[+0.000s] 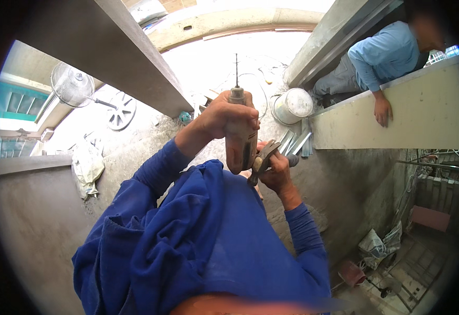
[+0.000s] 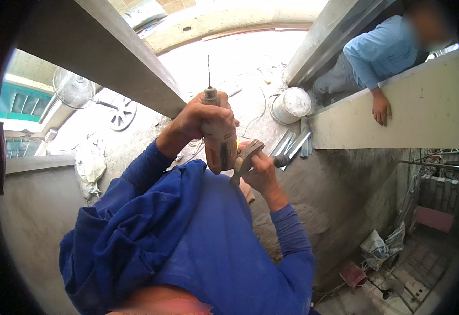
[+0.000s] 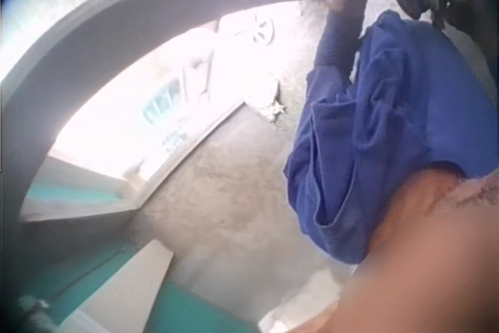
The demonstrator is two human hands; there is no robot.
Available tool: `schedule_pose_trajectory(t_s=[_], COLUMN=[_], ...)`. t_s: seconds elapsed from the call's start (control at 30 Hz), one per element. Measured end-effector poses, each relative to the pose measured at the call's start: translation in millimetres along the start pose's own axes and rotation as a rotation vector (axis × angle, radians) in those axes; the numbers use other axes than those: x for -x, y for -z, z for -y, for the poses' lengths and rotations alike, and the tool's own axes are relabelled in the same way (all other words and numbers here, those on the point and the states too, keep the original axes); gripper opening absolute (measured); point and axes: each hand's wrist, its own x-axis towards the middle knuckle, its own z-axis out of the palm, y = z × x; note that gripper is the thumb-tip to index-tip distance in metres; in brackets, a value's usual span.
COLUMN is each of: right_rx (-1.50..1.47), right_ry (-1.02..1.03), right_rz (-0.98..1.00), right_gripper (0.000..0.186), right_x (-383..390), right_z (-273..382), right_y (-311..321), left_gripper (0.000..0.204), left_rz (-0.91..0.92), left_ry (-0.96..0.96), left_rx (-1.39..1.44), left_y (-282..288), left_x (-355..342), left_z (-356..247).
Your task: The person uses a hammer to tap a drill bit into a concrete wall, then operates a corded drill to create a hole. They repeat the process by tapping the bit again and drilling further. A second person is present nearby.
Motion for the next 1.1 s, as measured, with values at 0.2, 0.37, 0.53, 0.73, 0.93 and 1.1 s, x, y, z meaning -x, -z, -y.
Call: schedule_pose_trajectory(t_s=[0.2,0.37,0.53,0.73,0.93,1.1], right_rx=[0.004,-0.004,-0.005,-0.008,-0.123,-0.183], right_ry=[-0.001,-0.024,-0.032,-0.084,-0.226,-0.272], right_rz=[-0.019,-0.032,-0.052,-0.108,-0.085,-0.073], right_gripper=[0.04,0.046,0.051,0.053,0.057,0.055], right_x=[14,17,15,18,18,22], right_z=[-2,-7,-10,-18,-22,-30], right_y=[-8,-10,-10,-12,-21,-32], left_gripper=[0.017,0.019,0.022,0.065,0.105,0.095], left_rz=[0.013,-0.012,-0.044,0.058,-0.18,-0.207], left_ry=[0.057,0.102,0.175,0.16,0.201,0.145], left_rx=[-0.085,-0.088,-0.052,-0.142,-0.163,-0.276], left_y=[-2,-7,-9,7,6,4], left_x=[-4,-11,-23,-24,-7,-19], left_z=[9,9,10,27,76,76])
